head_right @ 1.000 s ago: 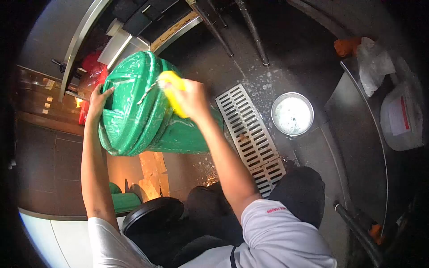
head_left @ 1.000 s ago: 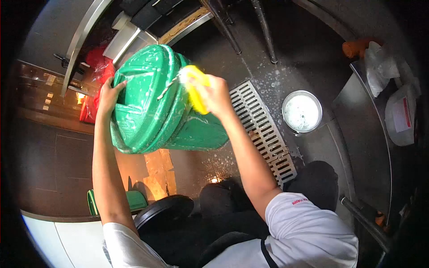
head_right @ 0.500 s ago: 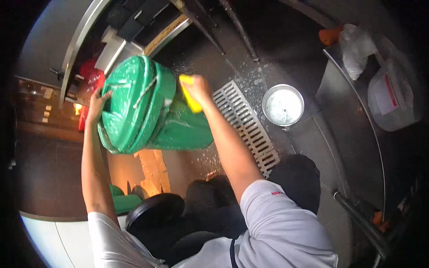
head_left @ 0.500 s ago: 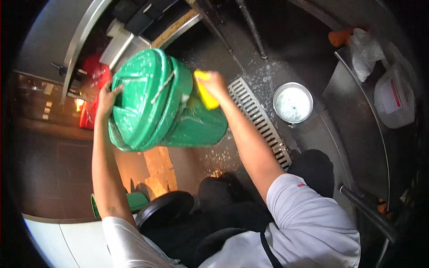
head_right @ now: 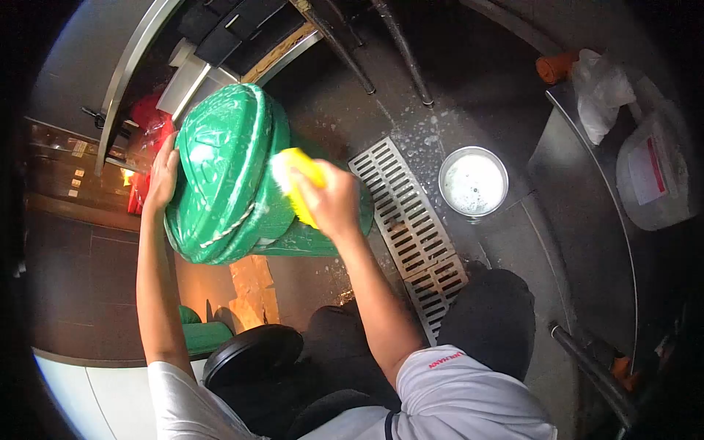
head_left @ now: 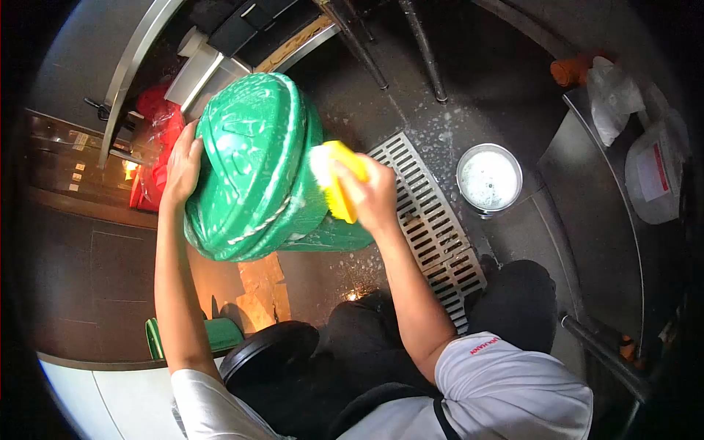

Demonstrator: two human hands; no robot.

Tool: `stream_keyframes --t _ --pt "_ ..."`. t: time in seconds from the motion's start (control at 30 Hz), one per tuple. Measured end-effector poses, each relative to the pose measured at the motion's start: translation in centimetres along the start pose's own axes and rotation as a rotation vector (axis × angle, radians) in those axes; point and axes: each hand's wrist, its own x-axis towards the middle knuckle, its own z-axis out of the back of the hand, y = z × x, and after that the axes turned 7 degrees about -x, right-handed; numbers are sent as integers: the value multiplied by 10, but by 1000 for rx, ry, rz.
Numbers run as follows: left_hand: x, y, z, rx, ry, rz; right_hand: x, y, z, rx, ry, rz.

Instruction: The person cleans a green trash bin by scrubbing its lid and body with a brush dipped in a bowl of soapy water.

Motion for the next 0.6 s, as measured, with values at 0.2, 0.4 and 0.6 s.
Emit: stream_keyframes --t 0.2,0.4,0.6 --pt "4 7 -10 -172 -23 184 41 -3 -17 12 92 16" --pt "21 -22 -17 -57 -103 280 34 50 -20 -327 270 260" --pt "32 -14 -28 -76 -253 262 79 -40 -3 -107 195 15"
